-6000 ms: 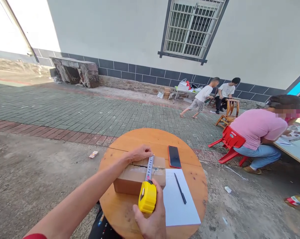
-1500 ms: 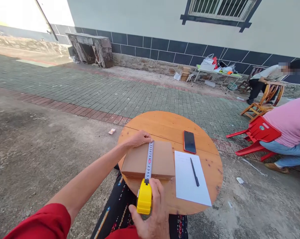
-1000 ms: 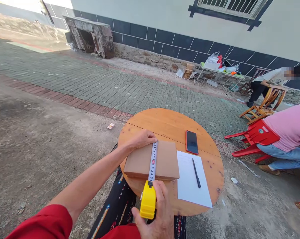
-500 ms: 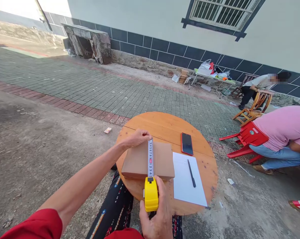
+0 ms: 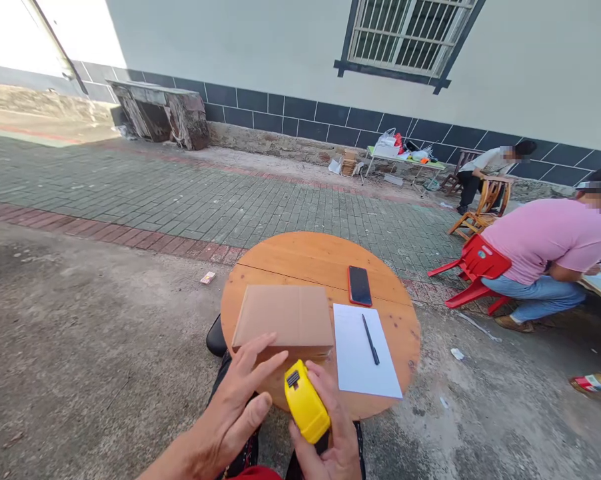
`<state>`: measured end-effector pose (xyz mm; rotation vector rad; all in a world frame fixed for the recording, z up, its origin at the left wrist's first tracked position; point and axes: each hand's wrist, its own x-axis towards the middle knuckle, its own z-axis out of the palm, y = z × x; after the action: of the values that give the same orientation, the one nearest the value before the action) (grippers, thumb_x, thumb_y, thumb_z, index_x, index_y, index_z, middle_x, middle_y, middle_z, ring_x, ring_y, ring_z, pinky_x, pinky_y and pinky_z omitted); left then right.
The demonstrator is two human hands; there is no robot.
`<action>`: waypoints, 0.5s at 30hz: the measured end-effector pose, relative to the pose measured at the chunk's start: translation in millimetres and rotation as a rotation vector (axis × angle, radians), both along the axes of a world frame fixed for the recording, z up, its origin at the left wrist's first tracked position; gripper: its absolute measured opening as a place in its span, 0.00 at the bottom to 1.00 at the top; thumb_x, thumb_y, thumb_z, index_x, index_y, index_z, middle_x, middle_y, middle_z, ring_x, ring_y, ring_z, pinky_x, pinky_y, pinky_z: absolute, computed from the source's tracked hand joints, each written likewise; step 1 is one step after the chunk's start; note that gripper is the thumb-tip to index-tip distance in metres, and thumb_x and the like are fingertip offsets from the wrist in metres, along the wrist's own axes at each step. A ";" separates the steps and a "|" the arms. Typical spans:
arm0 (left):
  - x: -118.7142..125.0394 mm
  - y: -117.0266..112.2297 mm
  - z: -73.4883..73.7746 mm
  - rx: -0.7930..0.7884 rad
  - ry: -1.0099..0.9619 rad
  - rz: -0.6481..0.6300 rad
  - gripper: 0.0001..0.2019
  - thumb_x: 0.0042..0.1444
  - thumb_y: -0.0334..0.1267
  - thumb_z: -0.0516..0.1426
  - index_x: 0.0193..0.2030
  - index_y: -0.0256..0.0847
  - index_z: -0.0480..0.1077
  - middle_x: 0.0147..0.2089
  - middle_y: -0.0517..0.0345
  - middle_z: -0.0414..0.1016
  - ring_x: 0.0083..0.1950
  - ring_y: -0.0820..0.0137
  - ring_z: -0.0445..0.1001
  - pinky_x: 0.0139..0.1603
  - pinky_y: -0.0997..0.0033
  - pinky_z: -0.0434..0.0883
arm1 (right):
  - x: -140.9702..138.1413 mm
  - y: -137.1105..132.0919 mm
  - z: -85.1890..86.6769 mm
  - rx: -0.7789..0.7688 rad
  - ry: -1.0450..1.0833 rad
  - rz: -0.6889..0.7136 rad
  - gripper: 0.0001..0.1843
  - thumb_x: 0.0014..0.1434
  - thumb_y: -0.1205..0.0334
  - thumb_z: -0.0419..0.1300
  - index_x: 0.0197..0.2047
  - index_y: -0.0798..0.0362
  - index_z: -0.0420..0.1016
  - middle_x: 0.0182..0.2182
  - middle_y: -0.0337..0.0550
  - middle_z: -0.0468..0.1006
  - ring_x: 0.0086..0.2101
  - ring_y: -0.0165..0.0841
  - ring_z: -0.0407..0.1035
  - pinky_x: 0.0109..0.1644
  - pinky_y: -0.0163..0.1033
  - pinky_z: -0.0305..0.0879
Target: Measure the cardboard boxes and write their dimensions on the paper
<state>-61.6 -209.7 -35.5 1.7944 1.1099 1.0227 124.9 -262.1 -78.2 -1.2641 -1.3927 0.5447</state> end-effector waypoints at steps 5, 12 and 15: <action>-34.6 17.3 -35.4 -0.026 -0.095 0.454 0.23 0.55 0.48 0.59 0.58 0.49 0.71 0.68 0.51 0.61 0.69 0.52 0.57 0.70 0.51 0.55 | 36.6 0.2 -15.5 -0.151 0.441 -0.127 0.28 0.55 0.56 0.67 0.59 0.47 0.70 0.52 0.47 0.78 0.51 0.43 0.73 0.53 0.45 0.73; -35.9 65.7 -57.1 -0.499 -0.392 0.452 0.41 0.51 0.58 0.61 0.67 0.37 0.58 0.69 0.39 0.59 0.71 0.51 0.56 0.70 0.53 0.55 | 60.1 76.2 -7.6 -0.135 0.822 -0.265 0.29 0.47 0.53 0.71 0.52 0.47 0.74 0.49 0.40 0.78 0.48 0.38 0.73 0.57 0.46 0.68; -23.3 72.9 -55.5 -0.557 -0.496 0.392 0.39 0.50 0.58 0.63 0.64 0.38 0.63 0.67 0.42 0.65 0.69 0.51 0.60 0.69 0.53 0.56 | 55.3 101.6 -9.4 -0.192 0.873 -0.180 0.27 0.46 0.53 0.71 0.51 0.48 0.75 0.46 0.40 0.79 0.46 0.37 0.74 0.54 0.45 0.70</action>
<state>-84.8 -136.8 -91.0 0.8415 1.2830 1.1545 180.1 -160.6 -87.5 -1.0758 -0.5021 0.9713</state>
